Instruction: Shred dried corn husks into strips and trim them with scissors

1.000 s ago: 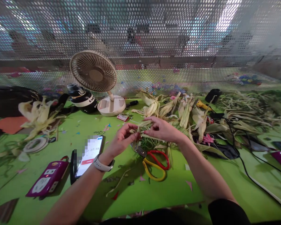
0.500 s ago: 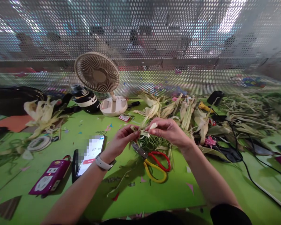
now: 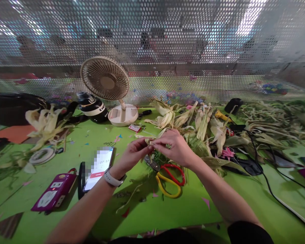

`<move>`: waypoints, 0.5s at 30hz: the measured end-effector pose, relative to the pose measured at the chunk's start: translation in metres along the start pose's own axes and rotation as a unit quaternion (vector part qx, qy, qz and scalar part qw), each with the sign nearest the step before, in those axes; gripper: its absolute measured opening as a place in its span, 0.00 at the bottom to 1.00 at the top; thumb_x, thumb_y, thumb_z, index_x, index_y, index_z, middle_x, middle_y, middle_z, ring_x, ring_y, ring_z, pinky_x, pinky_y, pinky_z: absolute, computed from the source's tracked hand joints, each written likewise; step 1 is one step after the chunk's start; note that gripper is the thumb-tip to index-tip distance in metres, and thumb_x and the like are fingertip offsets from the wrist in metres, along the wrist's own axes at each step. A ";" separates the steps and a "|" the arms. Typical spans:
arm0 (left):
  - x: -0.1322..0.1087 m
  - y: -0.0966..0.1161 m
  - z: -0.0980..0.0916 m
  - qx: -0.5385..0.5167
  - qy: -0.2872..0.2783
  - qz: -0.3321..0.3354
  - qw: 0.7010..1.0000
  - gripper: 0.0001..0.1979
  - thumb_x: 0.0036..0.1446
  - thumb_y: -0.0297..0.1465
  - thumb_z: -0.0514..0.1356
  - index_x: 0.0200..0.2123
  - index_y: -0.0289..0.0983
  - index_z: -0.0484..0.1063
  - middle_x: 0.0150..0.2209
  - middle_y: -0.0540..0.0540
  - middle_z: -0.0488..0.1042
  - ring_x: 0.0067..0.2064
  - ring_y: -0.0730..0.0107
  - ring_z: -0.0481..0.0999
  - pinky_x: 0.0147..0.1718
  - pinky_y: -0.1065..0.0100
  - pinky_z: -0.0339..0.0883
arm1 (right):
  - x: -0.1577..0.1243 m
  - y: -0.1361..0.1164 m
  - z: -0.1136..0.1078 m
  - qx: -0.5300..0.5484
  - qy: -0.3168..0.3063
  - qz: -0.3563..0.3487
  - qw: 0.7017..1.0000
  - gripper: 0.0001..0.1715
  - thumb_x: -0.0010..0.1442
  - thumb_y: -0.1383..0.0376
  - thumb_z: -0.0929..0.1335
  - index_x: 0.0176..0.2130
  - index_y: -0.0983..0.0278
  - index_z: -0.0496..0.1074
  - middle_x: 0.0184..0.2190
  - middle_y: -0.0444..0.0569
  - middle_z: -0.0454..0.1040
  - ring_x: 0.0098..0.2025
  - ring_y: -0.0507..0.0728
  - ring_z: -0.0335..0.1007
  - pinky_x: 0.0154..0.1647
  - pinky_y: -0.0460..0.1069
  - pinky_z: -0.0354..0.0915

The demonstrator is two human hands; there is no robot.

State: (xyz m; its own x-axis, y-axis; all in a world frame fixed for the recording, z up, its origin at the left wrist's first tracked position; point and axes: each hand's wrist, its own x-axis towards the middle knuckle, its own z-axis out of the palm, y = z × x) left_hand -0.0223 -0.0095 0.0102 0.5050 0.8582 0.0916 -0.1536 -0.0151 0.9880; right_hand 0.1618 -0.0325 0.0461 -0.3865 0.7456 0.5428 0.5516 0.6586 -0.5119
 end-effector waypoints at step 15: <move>0.000 0.000 0.003 0.063 0.020 -0.005 0.998 0.14 0.51 0.39 0.64 0.35 0.34 0.73 0.23 0.52 0.66 0.25 0.77 0.62 0.25 0.73 0.57 | -0.005 -0.010 -0.002 -0.250 0.003 -0.073 0.965 0.13 0.62 0.70 0.65 0.41 0.59 0.77 0.29 0.46 0.74 0.34 0.55 0.64 0.56 0.59 0.53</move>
State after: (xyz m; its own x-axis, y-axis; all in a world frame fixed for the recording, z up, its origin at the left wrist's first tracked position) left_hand -0.0193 -0.0109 0.0110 0.4707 0.8787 0.0797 -0.0397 -0.0691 0.9968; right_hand 0.1598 -0.0429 0.0496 -0.4836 0.6465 0.5900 0.7802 0.6240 -0.0442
